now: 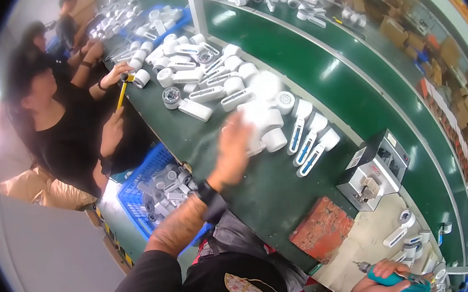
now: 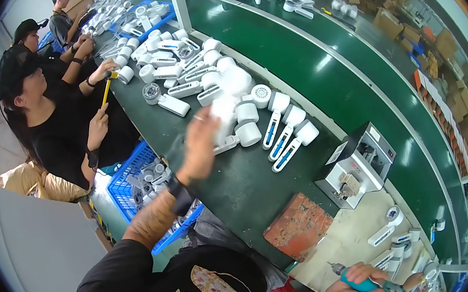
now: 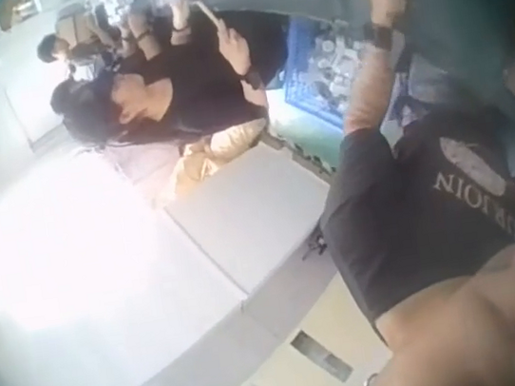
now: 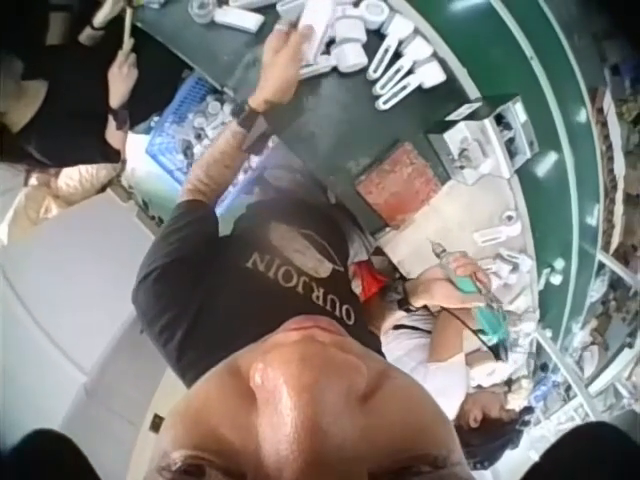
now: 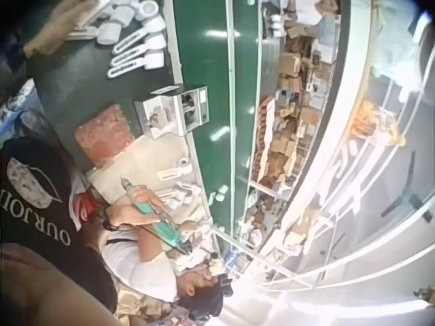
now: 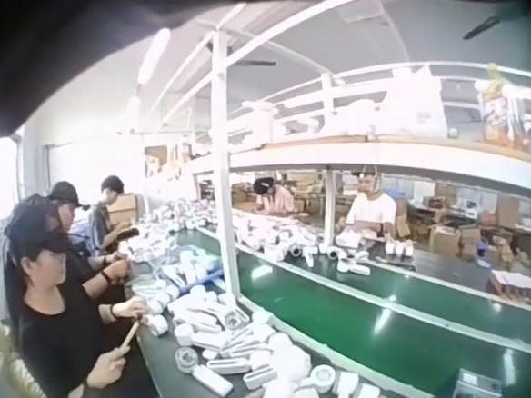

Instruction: The person picks up a white fan component, places it on a red block, and uses a teal power screwdriver to join the parts. They then set the assembled component aside on the workbench and reach for the next one to repeat the process.

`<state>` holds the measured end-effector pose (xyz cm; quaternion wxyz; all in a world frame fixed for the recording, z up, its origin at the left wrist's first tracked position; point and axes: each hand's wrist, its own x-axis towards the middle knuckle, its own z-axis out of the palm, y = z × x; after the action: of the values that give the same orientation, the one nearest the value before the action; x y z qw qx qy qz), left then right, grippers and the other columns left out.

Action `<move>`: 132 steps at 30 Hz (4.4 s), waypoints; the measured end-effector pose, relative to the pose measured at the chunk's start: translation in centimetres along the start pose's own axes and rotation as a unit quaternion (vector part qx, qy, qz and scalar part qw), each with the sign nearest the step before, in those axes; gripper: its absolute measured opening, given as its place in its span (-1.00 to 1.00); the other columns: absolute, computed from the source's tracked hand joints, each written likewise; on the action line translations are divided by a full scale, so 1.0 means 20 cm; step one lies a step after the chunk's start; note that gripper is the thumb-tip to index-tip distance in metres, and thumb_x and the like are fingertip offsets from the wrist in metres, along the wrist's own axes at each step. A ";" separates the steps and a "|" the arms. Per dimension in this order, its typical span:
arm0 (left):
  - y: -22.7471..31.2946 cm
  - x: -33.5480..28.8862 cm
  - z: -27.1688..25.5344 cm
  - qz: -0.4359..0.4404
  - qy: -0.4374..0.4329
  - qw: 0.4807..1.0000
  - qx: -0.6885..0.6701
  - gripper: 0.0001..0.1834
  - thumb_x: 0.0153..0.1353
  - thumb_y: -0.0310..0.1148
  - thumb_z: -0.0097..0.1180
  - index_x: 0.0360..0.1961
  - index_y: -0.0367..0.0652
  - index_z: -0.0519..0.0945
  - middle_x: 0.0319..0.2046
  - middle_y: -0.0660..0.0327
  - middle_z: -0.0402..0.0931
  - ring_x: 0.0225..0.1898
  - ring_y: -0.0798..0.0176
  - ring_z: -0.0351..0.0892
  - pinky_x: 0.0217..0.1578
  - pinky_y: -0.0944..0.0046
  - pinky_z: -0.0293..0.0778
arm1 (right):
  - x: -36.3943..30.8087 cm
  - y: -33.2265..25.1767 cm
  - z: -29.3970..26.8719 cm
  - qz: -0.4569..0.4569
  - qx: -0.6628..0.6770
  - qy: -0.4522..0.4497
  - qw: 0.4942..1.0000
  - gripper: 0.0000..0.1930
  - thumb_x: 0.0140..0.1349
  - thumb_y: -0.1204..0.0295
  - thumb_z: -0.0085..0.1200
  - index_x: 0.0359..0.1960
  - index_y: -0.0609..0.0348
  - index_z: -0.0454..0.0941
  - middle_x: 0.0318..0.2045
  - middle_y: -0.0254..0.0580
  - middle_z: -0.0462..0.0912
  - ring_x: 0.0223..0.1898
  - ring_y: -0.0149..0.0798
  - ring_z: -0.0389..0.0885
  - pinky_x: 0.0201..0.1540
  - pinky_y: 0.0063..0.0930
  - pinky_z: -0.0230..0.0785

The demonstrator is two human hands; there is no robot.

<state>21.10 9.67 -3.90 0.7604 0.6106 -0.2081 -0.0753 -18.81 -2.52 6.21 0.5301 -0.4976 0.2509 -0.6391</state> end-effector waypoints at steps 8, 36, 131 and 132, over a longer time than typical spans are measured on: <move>0.06 0.72 -0.27 -0.027 0.186 0.976 -0.114 -0.33 0.40 -0.21 0.08 0.38 -0.39 0.21 0.10 0.05 0.47 0.12 0.20 0.46 0.11 0.27 0.39 | -0.29 0.20 -0.45 -0.069 -0.562 0.047 0.823 -0.39 0.13 -0.12 0.27 -0.11 0.20 0.47 -0.41 -0.01 0.56 -0.40 0.00 0.54 -0.29 -0.11 0.39; -0.07 -1.08 2.12 0.257 -0.563 0.744 0.252 -0.60 0.18 -0.12 0.15 -0.11 -0.22 0.54 -0.23 0.10 0.57 -0.14 -0.03 0.60 -0.14 -0.03 0.52 | -0.26 -0.11 -0.38 0.055 -0.159 0.025 0.985 -0.23 0.19 -0.22 0.20 0.03 0.34 0.44 -0.40 -0.22 0.54 -0.37 -0.41 0.50 -0.30 -0.52 0.30; 0.09 -0.58 0.83 0.292 -0.568 0.752 0.162 -0.55 0.21 -0.09 0.23 0.02 -0.15 0.56 -0.16 0.15 0.49 -0.08 0.05 0.45 0.02 0.04 0.38 | 0.52 0.45 0.43 -0.043 -0.130 -0.107 0.985 -0.57 0.50 0.11 -0.07 -0.17 0.34 0.46 -0.53 -0.23 0.50 -0.49 -0.33 0.52 -0.40 -0.47 0.38; 0.09 -0.57 0.83 0.292 -0.567 0.754 0.159 -0.55 0.21 -0.09 0.23 0.01 -0.15 0.56 -0.17 0.14 0.49 -0.08 0.05 0.45 0.02 0.05 0.38 | 0.53 0.51 0.42 -0.062 -0.140 -0.113 0.982 -0.60 0.49 0.12 -0.06 -0.19 0.32 0.46 -0.54 -0.24 0.50 -0.50 -0.33 0.52 -0.41 -0.46 0.37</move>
<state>3.71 -0.56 -1.98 0.3798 0.4779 -0.7782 -0.1474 -6.32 -13.75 4.71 0.4396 -0.6503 0.2450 -0.5690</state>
